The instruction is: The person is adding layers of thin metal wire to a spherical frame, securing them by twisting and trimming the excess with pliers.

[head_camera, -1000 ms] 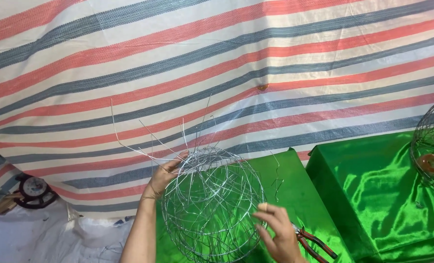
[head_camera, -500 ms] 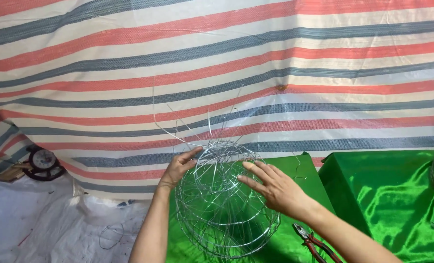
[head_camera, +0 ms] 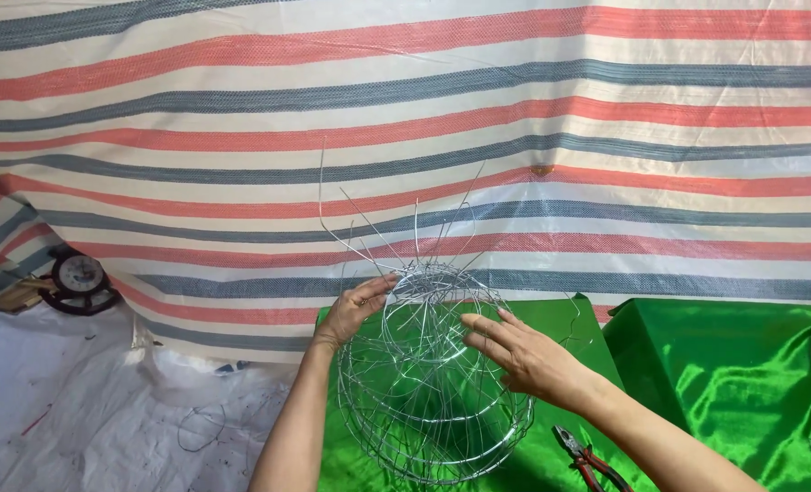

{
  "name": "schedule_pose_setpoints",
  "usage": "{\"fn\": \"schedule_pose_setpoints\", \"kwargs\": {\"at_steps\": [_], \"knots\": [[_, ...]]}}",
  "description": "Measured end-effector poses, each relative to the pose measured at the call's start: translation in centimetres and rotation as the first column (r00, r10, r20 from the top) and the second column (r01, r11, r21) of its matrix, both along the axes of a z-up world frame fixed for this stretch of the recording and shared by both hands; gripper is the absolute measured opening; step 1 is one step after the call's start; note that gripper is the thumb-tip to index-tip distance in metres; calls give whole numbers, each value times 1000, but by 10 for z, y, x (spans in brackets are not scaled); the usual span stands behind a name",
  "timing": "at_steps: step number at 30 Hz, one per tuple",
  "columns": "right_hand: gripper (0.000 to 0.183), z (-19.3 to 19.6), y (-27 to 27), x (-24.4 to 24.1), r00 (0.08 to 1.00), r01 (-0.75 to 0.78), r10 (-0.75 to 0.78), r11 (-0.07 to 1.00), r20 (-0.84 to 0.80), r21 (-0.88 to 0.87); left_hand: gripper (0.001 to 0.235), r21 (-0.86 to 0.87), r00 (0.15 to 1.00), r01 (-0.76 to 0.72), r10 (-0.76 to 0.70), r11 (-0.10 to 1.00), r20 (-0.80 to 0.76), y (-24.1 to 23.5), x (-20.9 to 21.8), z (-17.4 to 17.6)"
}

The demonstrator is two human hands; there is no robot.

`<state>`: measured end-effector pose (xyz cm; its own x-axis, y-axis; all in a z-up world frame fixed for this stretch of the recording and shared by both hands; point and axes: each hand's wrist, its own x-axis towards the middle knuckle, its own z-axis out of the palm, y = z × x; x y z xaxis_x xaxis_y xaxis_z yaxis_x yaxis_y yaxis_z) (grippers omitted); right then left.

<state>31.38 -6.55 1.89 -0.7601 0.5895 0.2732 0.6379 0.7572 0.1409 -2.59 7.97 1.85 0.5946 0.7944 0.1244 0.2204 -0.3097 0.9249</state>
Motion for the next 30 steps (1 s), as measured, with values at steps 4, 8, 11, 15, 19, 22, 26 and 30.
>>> {"fn": "schedule_pose_setpoints", "kwargs": {"at_steps": [4, 8, 11, 15, 19, 22, 26, 30], "knots": [[105, -2, -5, 1, 1000, -11, 10, 999, -28, -36, 68, 54, 996, -34, 39, 998, -79, 0, 1, -2], [101, 4, -10, -1, 996, 73, -72, 997, 46, -30, 62, 56, 996, -53, 57, 997, -63, 2, 2, -6], [108, 2, -12, 4, 995, 98, -97, 995, 21, -17, 63, -27, 994, -106, 107, 994, 28, -6, 0, 0], [108, 13, -17, 7, 998, 60, -64, 988, 27, 141, 55, -134, 964, -163, 187, 977, 188, -17, -4, 5], [107, 10, -16, 7, 999, 22, -25, 997, 35, 80, 50, -74, 818, -481, 478, 874, 320, -58, -7, 27], [93, 16, -17, 6, 1000, -3, 3, 1000, 12, 23, 23, -322, 379, -756, 782, 570, 495, -99, -1, 29], [78, 23, -16, -2, 997, -32, 31, 999, -69, -23, 21, 360, 465, -885, 619, 297, 633, -161, 26, 7], [78, 24, -14, -18, 997, -60, 65, 993, -44, 106, 32, 884, 882, -238, 472, 402, 23, -196, 73, 17]]}}
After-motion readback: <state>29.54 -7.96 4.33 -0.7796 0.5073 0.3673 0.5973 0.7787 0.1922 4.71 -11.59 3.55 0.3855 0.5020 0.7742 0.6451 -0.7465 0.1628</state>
